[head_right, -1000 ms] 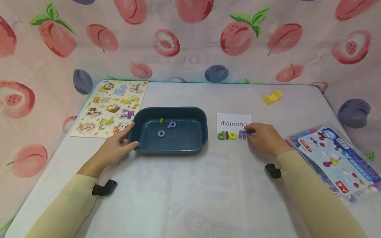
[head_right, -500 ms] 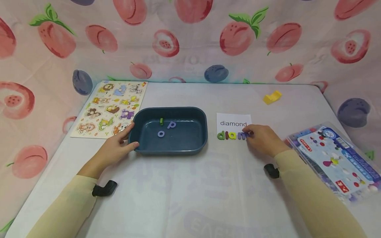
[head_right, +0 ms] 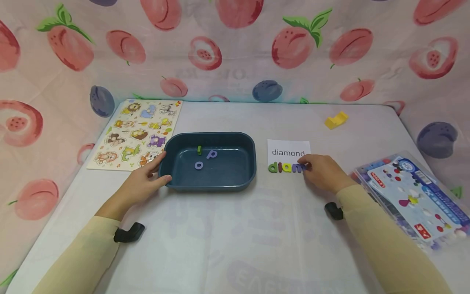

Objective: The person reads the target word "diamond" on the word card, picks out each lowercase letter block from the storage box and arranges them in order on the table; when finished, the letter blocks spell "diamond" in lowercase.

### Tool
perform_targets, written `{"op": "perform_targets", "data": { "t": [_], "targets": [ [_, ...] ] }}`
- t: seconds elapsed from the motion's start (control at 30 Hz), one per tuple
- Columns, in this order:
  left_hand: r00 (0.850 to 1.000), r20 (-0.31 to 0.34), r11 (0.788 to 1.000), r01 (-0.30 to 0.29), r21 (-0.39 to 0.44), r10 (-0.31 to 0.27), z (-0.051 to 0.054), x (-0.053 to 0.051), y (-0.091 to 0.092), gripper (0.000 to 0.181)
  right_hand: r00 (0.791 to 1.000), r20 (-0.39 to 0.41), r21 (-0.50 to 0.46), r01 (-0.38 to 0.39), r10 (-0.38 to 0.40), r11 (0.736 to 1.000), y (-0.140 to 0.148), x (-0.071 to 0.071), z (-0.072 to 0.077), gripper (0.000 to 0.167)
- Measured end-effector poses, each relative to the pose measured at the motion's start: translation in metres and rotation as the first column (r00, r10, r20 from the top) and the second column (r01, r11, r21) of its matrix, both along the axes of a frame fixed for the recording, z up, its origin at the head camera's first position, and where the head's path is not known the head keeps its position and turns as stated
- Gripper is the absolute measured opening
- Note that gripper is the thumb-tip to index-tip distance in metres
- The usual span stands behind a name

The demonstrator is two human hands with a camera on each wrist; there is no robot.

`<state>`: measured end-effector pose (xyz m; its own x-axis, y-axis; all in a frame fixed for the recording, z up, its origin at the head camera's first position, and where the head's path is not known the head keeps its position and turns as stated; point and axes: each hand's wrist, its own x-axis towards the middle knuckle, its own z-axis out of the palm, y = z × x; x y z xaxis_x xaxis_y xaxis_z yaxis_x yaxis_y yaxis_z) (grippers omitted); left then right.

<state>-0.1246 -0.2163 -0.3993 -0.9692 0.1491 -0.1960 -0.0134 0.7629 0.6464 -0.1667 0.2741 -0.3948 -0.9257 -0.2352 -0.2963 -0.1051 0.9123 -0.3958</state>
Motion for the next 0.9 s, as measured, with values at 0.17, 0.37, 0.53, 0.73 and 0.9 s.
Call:
{"op": "perform_targets", "data": {
  "t": [0.17,0.37,0.53,0.73,0.9],
  "targets": [
    [1.0,0.004,1.0,-0.002,0.003,0.002,0.001,0.0,0.0,0.084,1.0,-0.002,-0.001,0.002,-0.002,1.0,0.0,0.001,0.0,0.038],
    [1.0,0.004,1.0,-0.001,0.001,0.001,0.002,0.0,0.0,0.085,1.0,0.009,0.004,0.012,-0.012,1.0,0.0,-0.001,0.003,0.041],
    [1.0,0.008,1.0,-0.009,-0.003,0.009,0.002,0.001,-0.001,0.085,1.0,0.0,-0.025,0.004,-0.004,1.0,-0.006,-0.003,0.01,0.044],
    [1.0,0.004,1.0,-0.014,-0.005,0.014,0.002,0.001,0.0,0.085,0.999,-0.007,-0.045,-0.045,0.045,0.998,-0.021,-0.008,0.01,0.043],
    [1.0,0.001,1.0,-0.011,-0.003,0.011,0.002,0.001,0.001,0.084,0.997,-0.04,-0.036,-0.073,0.072,0.997,-0.027,-0.01,0.004,0.04]
  ]
}}
